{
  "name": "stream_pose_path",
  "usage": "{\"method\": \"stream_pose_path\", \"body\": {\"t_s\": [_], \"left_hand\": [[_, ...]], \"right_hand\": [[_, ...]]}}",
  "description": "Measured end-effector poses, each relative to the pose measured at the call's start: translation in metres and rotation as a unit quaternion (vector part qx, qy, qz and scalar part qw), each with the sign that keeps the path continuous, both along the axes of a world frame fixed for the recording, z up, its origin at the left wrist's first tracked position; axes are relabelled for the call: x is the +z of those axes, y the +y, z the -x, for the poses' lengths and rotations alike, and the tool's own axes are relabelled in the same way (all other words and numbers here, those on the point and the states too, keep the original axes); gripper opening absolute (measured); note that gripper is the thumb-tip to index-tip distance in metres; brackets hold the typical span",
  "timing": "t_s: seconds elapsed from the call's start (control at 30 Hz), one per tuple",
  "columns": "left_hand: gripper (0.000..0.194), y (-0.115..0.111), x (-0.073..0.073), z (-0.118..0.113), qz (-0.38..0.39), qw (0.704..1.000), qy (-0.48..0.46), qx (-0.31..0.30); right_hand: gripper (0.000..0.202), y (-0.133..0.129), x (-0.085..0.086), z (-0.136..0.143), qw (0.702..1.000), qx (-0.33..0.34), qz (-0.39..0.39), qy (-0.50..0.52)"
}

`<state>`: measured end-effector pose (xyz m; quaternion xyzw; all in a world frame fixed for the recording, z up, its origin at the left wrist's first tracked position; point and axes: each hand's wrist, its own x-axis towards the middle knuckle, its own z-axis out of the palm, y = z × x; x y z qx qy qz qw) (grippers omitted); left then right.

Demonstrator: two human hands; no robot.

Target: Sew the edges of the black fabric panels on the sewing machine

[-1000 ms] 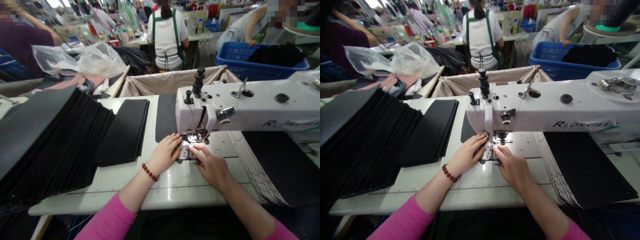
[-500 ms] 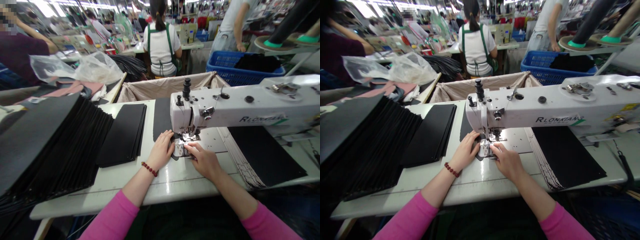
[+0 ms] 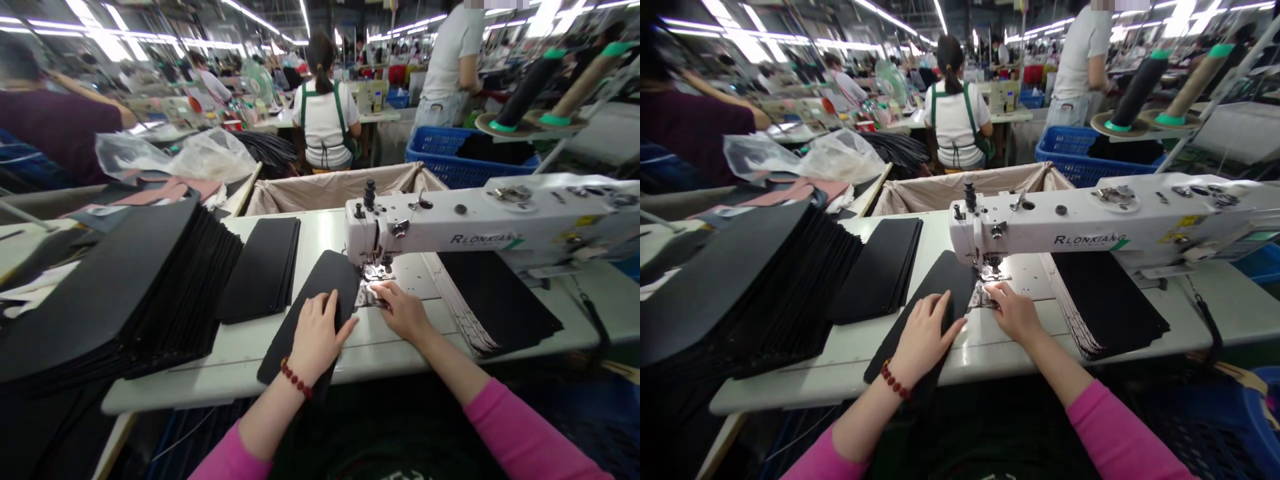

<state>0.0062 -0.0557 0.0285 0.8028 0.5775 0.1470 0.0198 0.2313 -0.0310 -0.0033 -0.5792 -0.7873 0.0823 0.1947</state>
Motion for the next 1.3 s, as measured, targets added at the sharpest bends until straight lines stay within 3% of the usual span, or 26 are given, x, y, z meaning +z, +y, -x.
{"method": "stream_pose_path", "body": {"t_s": [0.07, 0.17, 0.27, 0.43, 0.57, 0.63, 0.73, 0.83, 0.97, 1.07, 1.2, 1.3], "left_hand": [[0.071, -0.031, -0.003, 0.013, 0.034, 0.999, 0.026, -0.014], [0.067, -0.070, -0.005, 0.039, 0.095, 0.993, 0.044, -0.050], [0.076, -0.092, -0.001, 0.060, 0.140, 0.983, 0.030, -0.111], [0.076, -0.091, 0.002, 0.063, 0.154, 0.979, 0.009, -0.132], [0.054, -0.077, 0.000, 0.047, 0.127, 0.985, -0.011, -0.114], [0.043, -0.072, 0.000, 0.032, 0.113, 0.988, -0.043, -0.100], [0.044, -0.066, -0.001, 0.002, 0.117, 0.981, -0.096, -0.119], [0.049, -0.065, -0.007, -0.029, 0.131, 0.970, -0.110, -0.173], [0.017, -0.065, -0.017, -0.054, 0.126, 0.966, -0.140, -0.176], [0.011, -0.063, -0.017, -0.054, 0.153, 0.951, -0.213, -0.165], [0.008, -0.058, -0.011, -0.047, 0.208, 0.914, -0.314, -0.151], [0.010, -0.056, -0.011, -0.043, 0.218, 0.904, -0.339, -0.140]], "right_hand": [[0.047, 0.001, 0.000, -0.002, 1.000, 0.002, -0.003, 0.010], [0.048, 0.000, 0.005, -0.005, 0.999, 0.017, 0.002, 0.028], [0.049, -0.010, 0.015, -0.008, 0.998, 0.050, 0.020, 0.043], [0.063, -0.069, 0.017, -0.020, 0.992, 0.097, 0.078, -0.013], [0.054, -0.135, 0.001, -0.042, 0.986, 0.132, 0.098, 0.005], [0.036, -0.160, -0.004, -0.053, 0.986, 0.109, 0.108, 0.059], [0.028, -0.180, -0.005, -0.062, 0.980, 0.038, 0.135, 0.141], [0.030, -0.182, 0.000, -0.062, 0.970, -0.011, 0.160, 0.184], [0.017, -0.173, 0.007, -0.054, 0.959, -0.072, 0.194, 0.194], [0.020, -0.165, 0.012, -0.048, 0.959, -0.090, 0.217, 0.156], [0.023, -0.153, 0.018, -0.037, 0.970, -0.047, 0.207, 0.117], [0.024, -0.142, 0.022, -0.028, 0.983, -0.022, 0.171, 0.062]]}}
